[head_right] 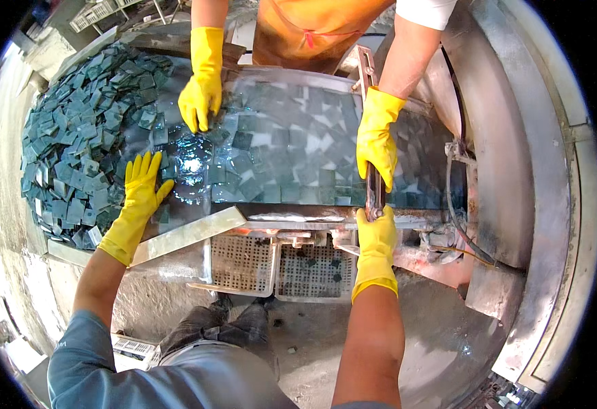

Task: The person sorts small, rectangular green glass pieces on a metal table, moving them from a pile on the left to a more organized arrangement on the right. The person wears yellow gloves and uses both hands to handle the glass pieces one by one.

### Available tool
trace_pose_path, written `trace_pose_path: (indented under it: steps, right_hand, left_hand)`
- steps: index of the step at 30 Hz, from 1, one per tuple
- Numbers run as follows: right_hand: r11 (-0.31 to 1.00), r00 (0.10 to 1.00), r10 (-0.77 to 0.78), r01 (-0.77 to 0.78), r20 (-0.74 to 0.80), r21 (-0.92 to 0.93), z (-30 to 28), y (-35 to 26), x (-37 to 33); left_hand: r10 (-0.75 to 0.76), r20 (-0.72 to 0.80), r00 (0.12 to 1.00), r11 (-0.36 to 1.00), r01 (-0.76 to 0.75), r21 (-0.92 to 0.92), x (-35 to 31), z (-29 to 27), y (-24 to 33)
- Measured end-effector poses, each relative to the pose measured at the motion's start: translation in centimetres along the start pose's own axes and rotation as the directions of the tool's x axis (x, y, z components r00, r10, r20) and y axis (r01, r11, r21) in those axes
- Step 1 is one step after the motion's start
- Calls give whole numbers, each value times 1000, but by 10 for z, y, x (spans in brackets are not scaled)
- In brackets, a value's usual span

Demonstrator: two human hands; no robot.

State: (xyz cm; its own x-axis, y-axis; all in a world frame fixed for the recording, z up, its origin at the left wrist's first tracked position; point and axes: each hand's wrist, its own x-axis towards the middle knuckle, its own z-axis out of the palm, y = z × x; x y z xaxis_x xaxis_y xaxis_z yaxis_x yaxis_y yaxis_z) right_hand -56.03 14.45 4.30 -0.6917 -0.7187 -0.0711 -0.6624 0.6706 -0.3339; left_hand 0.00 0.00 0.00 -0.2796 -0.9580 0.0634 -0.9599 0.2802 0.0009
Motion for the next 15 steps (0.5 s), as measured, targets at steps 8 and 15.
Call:
trace_pose_path:
  steps: [8, 15]
  right_hand:
    - [999, 999, 30, -29, 33, -22, 2, 7, 7]
    - [1000, 999, 22, -22, 30, -19, -8, 5, 8]
  left_hand:
    - [-20, -68, 997, 996, 14, -92, 62, 30, 104]
    - [277, 23, 961, 949, -270, -162, 43, 9, 89]
